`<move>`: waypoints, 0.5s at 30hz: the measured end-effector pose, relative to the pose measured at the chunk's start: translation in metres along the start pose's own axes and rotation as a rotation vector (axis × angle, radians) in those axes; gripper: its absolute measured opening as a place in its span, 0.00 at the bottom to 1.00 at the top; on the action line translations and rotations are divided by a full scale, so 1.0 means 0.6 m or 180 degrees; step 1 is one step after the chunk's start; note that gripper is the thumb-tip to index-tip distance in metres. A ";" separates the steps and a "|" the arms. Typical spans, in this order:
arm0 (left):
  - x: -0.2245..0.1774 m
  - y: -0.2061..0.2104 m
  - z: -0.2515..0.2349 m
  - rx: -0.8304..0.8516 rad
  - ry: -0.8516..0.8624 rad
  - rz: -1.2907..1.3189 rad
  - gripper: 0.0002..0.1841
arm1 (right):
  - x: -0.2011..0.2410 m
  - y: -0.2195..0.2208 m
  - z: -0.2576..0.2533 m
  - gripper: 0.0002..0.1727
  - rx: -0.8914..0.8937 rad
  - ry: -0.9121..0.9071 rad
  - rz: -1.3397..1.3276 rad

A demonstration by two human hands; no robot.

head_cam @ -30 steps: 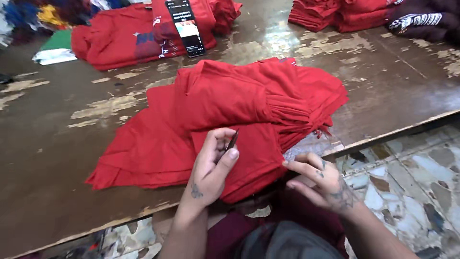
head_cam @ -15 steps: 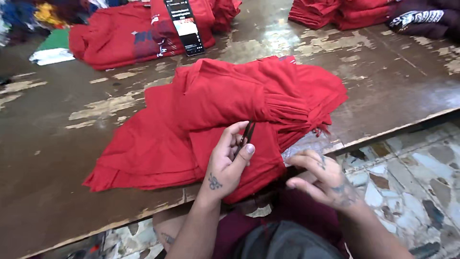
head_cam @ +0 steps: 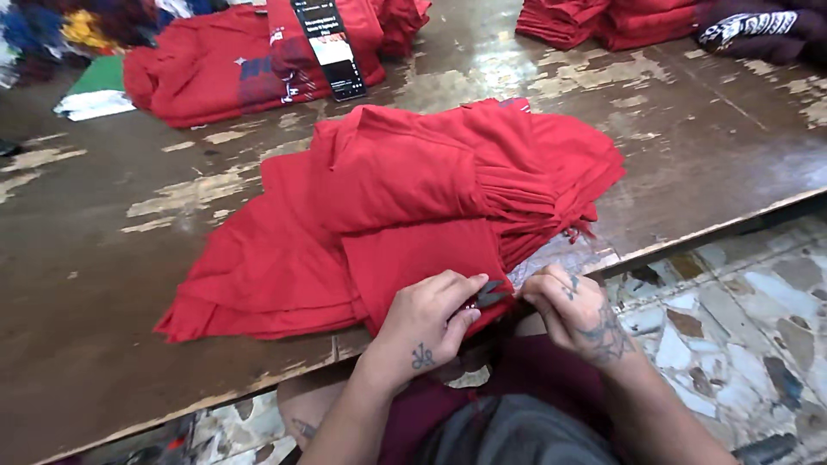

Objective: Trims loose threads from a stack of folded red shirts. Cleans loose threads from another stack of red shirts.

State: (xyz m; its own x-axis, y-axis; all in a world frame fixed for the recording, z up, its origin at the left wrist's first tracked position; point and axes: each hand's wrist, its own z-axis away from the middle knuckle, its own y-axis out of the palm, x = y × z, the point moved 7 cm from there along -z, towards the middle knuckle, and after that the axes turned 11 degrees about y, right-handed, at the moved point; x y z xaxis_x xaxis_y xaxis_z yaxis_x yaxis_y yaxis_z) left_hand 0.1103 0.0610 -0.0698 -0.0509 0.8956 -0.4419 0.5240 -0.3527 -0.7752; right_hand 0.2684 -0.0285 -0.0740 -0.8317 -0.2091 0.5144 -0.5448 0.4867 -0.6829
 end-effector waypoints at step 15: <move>-0.002 -0.001 0.008 -0.0089 0.0149 -0.0167 0.18 | 0.005 0.002 0.008 0.16 -0.0232 -0.0030 -0.0535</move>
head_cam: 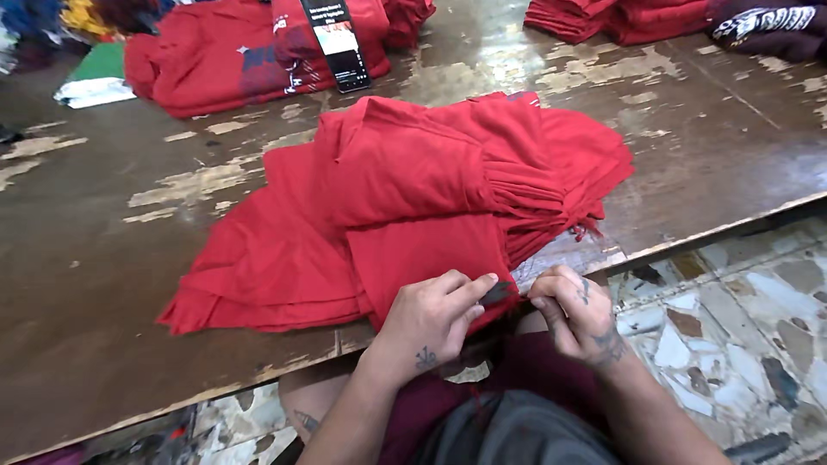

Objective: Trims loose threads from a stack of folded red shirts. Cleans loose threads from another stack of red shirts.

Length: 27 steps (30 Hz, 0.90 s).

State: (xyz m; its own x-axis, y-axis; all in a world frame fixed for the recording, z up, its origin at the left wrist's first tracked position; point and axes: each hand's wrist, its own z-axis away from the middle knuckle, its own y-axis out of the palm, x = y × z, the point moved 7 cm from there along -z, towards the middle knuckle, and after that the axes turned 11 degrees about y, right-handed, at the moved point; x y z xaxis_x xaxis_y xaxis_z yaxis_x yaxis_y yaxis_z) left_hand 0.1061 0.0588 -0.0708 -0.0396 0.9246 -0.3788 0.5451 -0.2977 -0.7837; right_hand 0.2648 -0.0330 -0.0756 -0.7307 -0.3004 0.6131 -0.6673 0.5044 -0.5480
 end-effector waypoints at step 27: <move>0.060 -0.031 0.035 -0.1670 -0.1458 0.2421 0.18 | 0.043 0.086 -0.015 0.07 0.0178 -0.0575 0.0087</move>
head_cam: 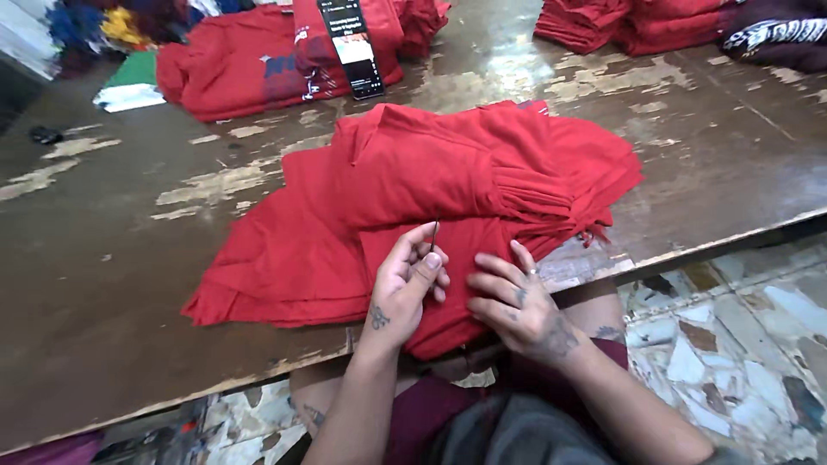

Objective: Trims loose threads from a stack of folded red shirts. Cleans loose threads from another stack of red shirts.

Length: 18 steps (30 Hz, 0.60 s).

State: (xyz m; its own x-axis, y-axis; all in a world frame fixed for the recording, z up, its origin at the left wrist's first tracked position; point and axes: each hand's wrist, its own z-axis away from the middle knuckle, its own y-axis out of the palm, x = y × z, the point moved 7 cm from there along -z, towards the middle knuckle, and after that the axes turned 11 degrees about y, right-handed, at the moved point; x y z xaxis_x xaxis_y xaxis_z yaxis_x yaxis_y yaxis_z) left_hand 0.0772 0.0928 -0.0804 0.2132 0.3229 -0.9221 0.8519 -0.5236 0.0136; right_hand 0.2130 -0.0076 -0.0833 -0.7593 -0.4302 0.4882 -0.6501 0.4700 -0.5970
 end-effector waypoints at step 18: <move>-0.066 0.056 -0.015 0.1881 0.1011 -0.2552 0.08 | -0.023 -0.081 -0.016 0.36 0.0285 0.0743 -0.0064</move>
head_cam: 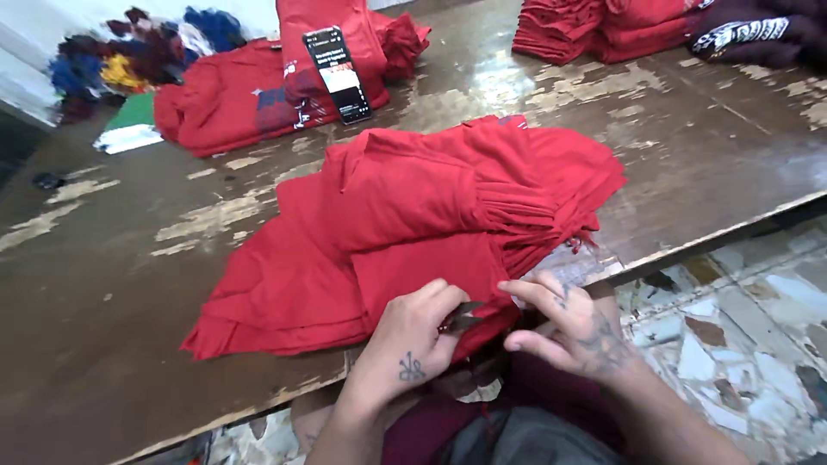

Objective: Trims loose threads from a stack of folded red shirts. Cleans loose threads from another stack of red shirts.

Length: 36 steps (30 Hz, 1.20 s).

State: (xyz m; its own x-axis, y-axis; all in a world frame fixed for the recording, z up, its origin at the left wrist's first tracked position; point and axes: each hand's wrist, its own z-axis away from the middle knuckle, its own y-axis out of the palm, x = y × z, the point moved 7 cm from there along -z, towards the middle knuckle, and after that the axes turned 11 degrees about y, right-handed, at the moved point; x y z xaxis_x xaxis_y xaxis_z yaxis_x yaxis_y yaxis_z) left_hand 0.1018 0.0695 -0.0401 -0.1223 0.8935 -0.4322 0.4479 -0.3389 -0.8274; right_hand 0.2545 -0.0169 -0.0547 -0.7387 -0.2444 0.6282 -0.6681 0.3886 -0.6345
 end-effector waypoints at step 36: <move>0.074 0.042 -0.023 -0.1308 -0.0856 0.2461 0.10 | -0.030 -0.013 -0.016 0.35 0.0166 0.0400 0.0190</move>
State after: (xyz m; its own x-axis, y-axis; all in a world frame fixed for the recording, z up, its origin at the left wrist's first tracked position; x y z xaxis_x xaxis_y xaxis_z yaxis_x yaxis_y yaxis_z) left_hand 0.1197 0.1048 -0.0752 0.1636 0.3450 -0.9242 0.7643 -0.6366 -0.1023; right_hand 0.2735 -0.0068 -0.0568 -0.7625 -0.1079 0.6380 -0.6295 0.3516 -0.6929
